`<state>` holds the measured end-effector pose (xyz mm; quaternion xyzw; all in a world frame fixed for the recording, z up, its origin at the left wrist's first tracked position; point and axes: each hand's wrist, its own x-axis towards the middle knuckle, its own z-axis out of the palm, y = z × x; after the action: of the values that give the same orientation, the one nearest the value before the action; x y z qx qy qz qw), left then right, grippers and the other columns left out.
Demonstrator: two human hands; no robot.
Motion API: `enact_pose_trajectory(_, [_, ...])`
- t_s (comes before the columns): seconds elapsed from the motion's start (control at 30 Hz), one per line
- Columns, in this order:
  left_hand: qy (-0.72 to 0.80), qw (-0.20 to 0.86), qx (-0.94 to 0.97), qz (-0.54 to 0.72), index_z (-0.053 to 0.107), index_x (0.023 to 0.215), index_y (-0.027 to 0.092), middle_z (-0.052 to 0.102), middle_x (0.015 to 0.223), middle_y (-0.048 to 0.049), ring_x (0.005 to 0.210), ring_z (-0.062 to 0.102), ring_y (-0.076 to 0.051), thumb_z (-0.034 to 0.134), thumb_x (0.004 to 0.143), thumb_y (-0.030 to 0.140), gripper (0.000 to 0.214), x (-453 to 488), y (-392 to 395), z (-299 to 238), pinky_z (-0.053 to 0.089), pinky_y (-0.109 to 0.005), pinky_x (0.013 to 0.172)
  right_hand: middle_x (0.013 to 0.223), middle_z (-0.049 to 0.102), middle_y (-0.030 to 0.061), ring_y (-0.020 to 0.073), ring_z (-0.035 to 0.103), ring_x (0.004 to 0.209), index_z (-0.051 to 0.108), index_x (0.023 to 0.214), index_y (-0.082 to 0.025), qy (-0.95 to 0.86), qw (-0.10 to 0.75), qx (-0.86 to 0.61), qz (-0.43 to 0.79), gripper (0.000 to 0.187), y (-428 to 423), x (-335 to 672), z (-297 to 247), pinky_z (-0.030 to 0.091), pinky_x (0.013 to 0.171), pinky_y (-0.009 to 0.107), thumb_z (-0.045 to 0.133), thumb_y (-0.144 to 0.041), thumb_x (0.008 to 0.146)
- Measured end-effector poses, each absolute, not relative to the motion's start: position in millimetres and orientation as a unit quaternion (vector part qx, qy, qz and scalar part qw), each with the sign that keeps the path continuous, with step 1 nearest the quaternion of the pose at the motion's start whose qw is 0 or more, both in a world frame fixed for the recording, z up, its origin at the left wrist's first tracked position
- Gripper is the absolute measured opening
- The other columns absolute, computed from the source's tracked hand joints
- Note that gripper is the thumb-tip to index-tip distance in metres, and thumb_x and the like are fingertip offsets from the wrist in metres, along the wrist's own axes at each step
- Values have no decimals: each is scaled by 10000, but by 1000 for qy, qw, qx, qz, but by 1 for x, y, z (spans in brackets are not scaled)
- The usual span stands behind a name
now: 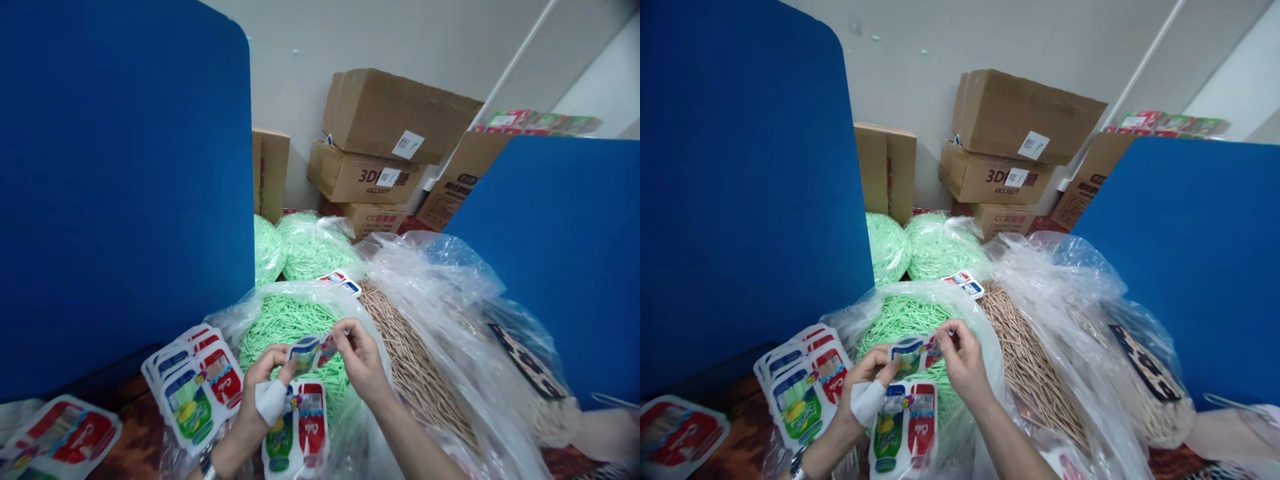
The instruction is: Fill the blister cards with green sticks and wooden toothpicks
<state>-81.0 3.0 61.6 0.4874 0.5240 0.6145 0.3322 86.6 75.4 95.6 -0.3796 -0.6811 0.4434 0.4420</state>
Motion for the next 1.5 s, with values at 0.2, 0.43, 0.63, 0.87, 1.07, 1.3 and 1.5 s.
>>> enact_pose_trajectory(0.2, [525, 410, 452, 594, 563, 1091, 180, 670, 1015, -76, 899, 631, -219, 715, 739, 236, 388, -85, -12, 67, 508, -332, 788, 694, 525, -17, 130, 524, 631, 532, 852, -193, -713, 400, -362, 449, 214, 60, 75, 88, 439, 591, 254, 482, -385, 930])
enact_pose_trajectory(0.43, [574, 451, 405, 551, 638, 825, 132, 702, 754, -36, 658, 635, -186, 731, 734, 316, 225, -121, -54, 64, 520, -283, 607, 927, 615, 43, 174, 610, 816, 493, 1126, -222, -770, 284, -342, 458, 226, 55, 77, 75, 491, 698, 296, 405, -349, 961])
enact_pose_trajectory(0.63, [722, 217, 411, 513, 666, 882, 138, 711, 876, -100, 844, 654, -288, 671, 770, 416, 300, -180, -75, 25, 524, -438, 797, 955, 639, 116, 296, 596, 912, 615, 976, -192, -917, 2, -384, 110, 199, 63, 90, 53, 472, 727, 380, 655, -297, 812])
enact_pose_trajectory(0.87, [820, -111, 453, 333, 362, 1388, 88, 372, 1413, -233, 1303, 330, -404, 583, 796, 490, 749, -211, -70, -16, 272, -549, 1077, 923, 653, 67, 237, 604, 871, 618, 888, -214, -915, -61, -395, 53, 217, 68, 90, 40, 425, 687, 300, 669, -406, 803])
enact_pose_trajectory(1.07, [816, -105, 467, 324, 335, 1418, 170, 320, 1465, -188, 1350, 271, -403, 552, 839, 445, 677, -209, -67, -10, 252, -564, 1087, 808, 704, 36, 195, 625, 780, 619, 938, -256, -925, -21, -379, 16, 156, 71, 95, 29, 379, 675, 281, 495, -170, 898])
enact_pose_trajectory(1.3, [694, 10, 592, 408, 366, 1418, 216, 468, 1401, -157, 1285, 448, -329, 615, 836, 310, 640, -144, -69, 21, 361, -508, 1069, 745, 646, 40, 174, 589, 671, 536, 820, -208, -883, 106, -438, 133, 200, 64, 99, 60, 373, 608, 266, 378, -228, 941])
enact_pose_trajectory(1.5, [610, 376, 527, 457, 245, 1472, 176, 453, 1426, -208, 1249, 496, -355, 734, 673, 265, 941, -75, -43, 29, 408, -535, 1018, 687, 515, -33, 124, 493, 631, 453, 798, -216, -784, 230, -362, 449, 220, 33, 88, 103, 362, 593, 235, 367, -332, 963])
